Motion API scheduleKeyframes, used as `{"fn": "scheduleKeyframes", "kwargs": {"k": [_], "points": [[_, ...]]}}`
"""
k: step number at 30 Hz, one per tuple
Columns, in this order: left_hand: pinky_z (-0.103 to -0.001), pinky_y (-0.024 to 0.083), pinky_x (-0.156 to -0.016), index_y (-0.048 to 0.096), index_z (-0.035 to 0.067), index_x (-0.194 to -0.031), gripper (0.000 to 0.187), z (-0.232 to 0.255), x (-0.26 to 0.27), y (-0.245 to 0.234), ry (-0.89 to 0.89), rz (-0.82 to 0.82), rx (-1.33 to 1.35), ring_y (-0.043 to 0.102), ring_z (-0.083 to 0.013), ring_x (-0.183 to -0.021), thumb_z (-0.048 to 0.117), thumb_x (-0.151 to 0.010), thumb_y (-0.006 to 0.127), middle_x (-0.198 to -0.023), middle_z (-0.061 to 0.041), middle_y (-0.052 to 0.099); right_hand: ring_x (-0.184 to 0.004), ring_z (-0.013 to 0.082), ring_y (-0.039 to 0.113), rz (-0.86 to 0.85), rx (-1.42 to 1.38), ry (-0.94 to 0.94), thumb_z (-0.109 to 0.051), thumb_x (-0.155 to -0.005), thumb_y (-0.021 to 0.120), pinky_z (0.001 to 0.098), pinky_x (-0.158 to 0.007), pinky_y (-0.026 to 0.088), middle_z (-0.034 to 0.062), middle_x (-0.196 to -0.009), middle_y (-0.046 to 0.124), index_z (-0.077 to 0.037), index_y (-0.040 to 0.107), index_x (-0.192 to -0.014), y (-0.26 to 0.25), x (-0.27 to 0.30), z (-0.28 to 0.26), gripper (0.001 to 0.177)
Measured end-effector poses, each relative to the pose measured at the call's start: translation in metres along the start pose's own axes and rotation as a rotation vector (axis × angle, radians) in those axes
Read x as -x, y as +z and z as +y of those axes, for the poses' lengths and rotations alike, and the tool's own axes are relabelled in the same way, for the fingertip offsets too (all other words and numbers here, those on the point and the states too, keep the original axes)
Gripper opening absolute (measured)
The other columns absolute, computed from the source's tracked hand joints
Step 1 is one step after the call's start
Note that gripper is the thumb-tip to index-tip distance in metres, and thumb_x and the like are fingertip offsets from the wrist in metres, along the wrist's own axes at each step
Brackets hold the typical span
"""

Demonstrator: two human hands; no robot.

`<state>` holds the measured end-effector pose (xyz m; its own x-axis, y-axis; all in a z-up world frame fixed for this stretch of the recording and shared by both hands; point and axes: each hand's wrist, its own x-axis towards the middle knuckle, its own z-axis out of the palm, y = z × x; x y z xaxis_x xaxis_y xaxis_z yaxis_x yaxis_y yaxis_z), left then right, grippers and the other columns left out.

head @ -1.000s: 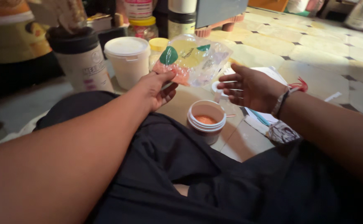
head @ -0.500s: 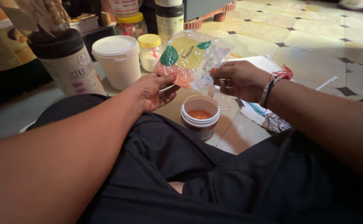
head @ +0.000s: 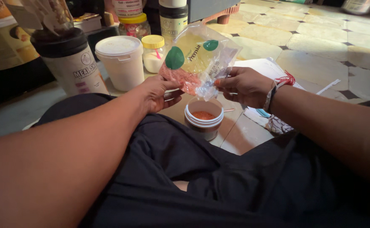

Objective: The person pours a pink powder from a plastic bag into a small white container while sitting on the floor. They use a spoon to scoop the powder from the bag and transfer it into the container, repeating the process several times.

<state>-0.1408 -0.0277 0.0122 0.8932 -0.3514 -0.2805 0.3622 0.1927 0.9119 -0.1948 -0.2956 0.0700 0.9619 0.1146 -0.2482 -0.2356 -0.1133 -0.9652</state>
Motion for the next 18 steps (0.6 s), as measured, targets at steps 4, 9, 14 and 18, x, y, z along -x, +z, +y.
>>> {"fn": "scheduleKeyframes", "kwargs": {"k": [4, 9, 14, 18], "points": [[-0.035, 0.059, -0.08, 0.067, 0.013, -0.106, 0.021, 0.0, 0.009, 0.005, 0.006, 0.047, -0.046, 0.071, -0.0164, -0.092, 0.013, -0.088, 0.076, -0.1, 0.0, 0.073, -0.094, 0.0107, 0.064, 0.018, 0.01, 0.006, -0.009, -0.091, 0.07, 0.0284, -0.078, 0.052, -0.0008, -0.1, 0.069, -0.013, 0.067, -0.109, 0.001, 0.005, 0.001, 0.019], [-0.035, 0.058, -0.078, 0.066, 0.013, -0.108, 0.023, 0.003, 0.017, 0.011, 0.012, 0.084, -0.08, 0.072, -0.0166, -0.096, 0.012, -0.088, 0.077, -0.101, 0.0, 0.074, -0.093, 0.0111, 0.063, 0.007, 0.01, -0.015, -0.009, -0.091, 0.071, 0.0294, -0.079, 0.052, -0.0006, -0.099, 0.07, -0.013, 0.069, -0.113, 0.001, 0.007, 0.002, 0.022], [-0.036, 0.058, -0.079, 0.062, 0.015, -0.116, 0.033, 0.004, 0.021, 0.014, 0.024, 0.1, -0.114, 0.072, -0.0179, -0.099, 0.01, -0.086, 0.076, -0.105, -0.001, 0.074, -0.093, 0.0108, 0.064, 0.018, 0.031, -0.025, -0.01, -0.091, 0.07, 0.0301, -0.079, 0.051, -0.0006, -0.101, 0.07, -0.012, 0.068, -0.114, 0.0, 0.004, 0.002, 0.023], [-0.035, 0.058, -0.079, 0.057, 0.018, -0.122, 0.041, 0.003, 0.023, 0.018, 0.031, 0.13, -0.206, 0.072, -0.018, -0.1, 0.012, -0.086, 0.075, -0.108, 0.001, 0.073, -0.093, 0.0124, 0.065, 0.015, 0.035, -0.052, -0.009, -0.092, 0.07, 0.0305, -0.078, 0.051, 0.0014, -0.101, 0.071, -0.01, 0.069, -0.115, -0.003, 0.001, 0.003, 0.023]]}}
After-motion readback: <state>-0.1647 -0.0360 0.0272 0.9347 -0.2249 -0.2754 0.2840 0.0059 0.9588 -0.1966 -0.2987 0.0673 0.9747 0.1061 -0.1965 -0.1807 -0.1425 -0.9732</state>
